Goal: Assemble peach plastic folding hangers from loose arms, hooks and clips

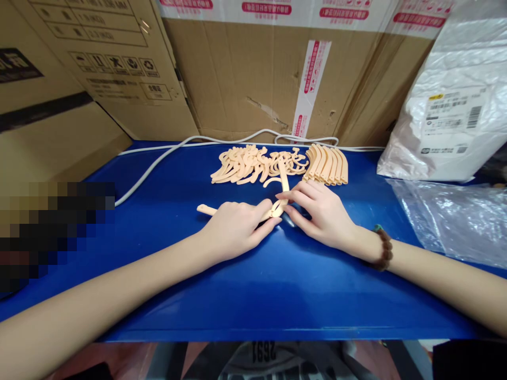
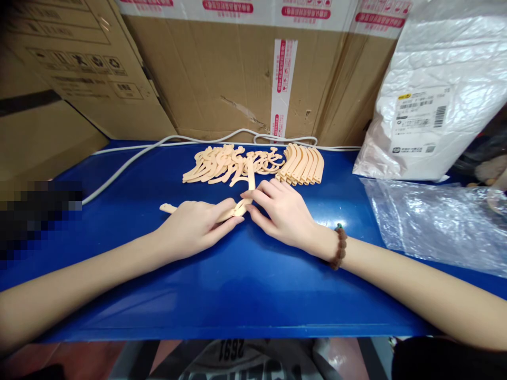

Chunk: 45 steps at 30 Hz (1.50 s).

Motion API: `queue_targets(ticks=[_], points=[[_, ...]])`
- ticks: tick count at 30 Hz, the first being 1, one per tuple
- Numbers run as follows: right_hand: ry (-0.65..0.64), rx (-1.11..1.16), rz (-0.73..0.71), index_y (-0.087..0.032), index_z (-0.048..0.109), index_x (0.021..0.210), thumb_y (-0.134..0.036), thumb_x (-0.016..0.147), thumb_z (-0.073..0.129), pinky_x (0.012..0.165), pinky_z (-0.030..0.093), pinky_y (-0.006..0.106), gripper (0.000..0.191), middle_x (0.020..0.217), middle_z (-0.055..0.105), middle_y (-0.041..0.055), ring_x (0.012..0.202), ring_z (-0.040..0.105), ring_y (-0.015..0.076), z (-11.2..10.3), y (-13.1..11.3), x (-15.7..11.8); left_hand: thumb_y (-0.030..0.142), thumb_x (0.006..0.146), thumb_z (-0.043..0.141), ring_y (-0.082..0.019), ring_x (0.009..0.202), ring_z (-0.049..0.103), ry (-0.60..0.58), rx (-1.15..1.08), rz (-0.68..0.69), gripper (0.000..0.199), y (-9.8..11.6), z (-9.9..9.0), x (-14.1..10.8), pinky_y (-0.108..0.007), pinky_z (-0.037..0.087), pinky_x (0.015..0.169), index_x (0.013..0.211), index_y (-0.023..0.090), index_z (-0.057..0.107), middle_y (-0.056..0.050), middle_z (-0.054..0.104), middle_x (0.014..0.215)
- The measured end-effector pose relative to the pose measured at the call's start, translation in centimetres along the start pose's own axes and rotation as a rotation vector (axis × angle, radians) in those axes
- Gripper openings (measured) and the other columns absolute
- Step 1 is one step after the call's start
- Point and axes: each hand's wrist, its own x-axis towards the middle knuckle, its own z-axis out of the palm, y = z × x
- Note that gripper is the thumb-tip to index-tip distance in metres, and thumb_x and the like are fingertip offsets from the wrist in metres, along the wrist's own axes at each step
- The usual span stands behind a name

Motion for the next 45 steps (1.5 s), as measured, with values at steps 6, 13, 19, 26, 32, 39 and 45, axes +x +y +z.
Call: queue_targets(ticks=[6, 13, 19, 26, 32, 39, 45], points=[[-0.037, 0.048, 0.072, -0.016, 0.064, 0.099, -0.035, 0.104, 0.036, 0.076, 0.042, 0.033, 0.034, 0.092, 0.061, 0.0074, 0.083, 0.054, 0.0187, 0.0, 0.3, 0.1, 0.044, 0.102, 0.037, -0.021, 0.062, 0.066, 0.034, -0.025, 0.117, 0.031, -0.1, 0.2, -0.3, -0.029, 0.030, 0.052, 0.098, 0.020, 0.056, -0.001, 0.069, 0.072], [-0.043, 0.077, 0.188, -0.018, 0.057, 0.090, -0.036, 0.100, 0.044, 0.074, 0.041, 0.032, 0.024, 0.087, 0.056, 0.0049, 0.079, 0.052, 0.0180, 0.2, 0.7, 0.2, 0.048, 0.098, 0.046, -0.018, 0.074, 0.060, 0.161, -0.082, 0.198, 0.032, -0.8, 0.1, -0.3, -0.027, 0.034, 0.056, 0.088, 0.019, 0.057, -0.003, 0.065, 0.079], [-0.075, 0.051, 0.163, -0.019, 0.053, 0.084, -0.020, 0.088, 0.050, 0.072, 0.039, 0.031, 0.006, 0.084, 0.054, 0.0040, 0.079, 0.050, 0.0186, 0.3, 0.6, 0.2, 0.054, 0.093, 0.055, -0.021, 0.089, 0.057, 0.217, -0.133, 0.215, 0.036, -1.6, 0.2, 0.5, -0.030, 0.042, 0.073, 0.086, 0.019, 0.056, -0.004, 0.065, 0.089], [-0.093, 0.069, 0.153, -0.018, 0.060, 0.094, -0.012, 0.088, 0.046, 0.079, 0.044, 0.034, 0.016, 0.096, 0.060, 0.0081, 0.088, 0.054, 0.0211, 0.5, 1.0, 0.0, 0.047, 0.094, 0.057, -0.024, 0.098, 0.057, 0.214, -0.227, 0.150, 0.028, -2.0, 0.5, 0.7, -0.036, 0.042, 0.087, 0.089, 0.019, 0.059, -0.004, 0.068, 0.097], [-0.076, 0.080, 0.151, -0.018, 0.062, 0.096, -0.013, 0.092, 0.044, 0.082, 0.046, 0.036, 0.019, 0.100, 0.061, 0.0091, 0.092, 0.056, 0.0218, 0.7, 1.3, 0.0, 0.044, 0.096, 0.054, -0.023, 0.097, 0.058, 0.214, -0.268, 0.134, 0.025, -2.0, 0.9, 0.7, -0.034, 0.043, 0.087, 0.096, 0.019, 0.059, -0.005, 0.066, 0.104], [-0.063, 0.081, 0.168, -0.016, 0.062, 0.099, -0.013, 0.094, 0.041, 0.087, 0.047, 0.039, 0.022, 0.106, 0.061, 0.0114, 0.097, 0.057, 0.0226, 1.0, 1.4, -0.1, 0.037, 0.097, 0.054, -0.021, 0.100, 0.057, 0.204, -0.288, 0.158, 0.020, -2.0, 1.0, 0.6, -0.034, 0.041, 0.086, 0.096, 0.019, 0.061, -0.003, 0.064, 0.103], [-0.094, 0.070, 0.135, -0.016, 0.062, 0.097, -0.019, 0.096, 0.043, 0.087, 0.046, 0.039, 0.019, 0.104, 0.061, 0.0118, 0.095, 0.055, 0.0230, 0.8, 1.3, 0.0, 0.034, 0.098, 0.052, -0.022, 0.100, 0.057, 0.184, -0.276, 0.149, 0.020, -1.8, 0.9, 0.5, -0.036, 0.041, 0.086, 0.100, 0.017, 0.063, -0.005, 0.063, 0.105]])
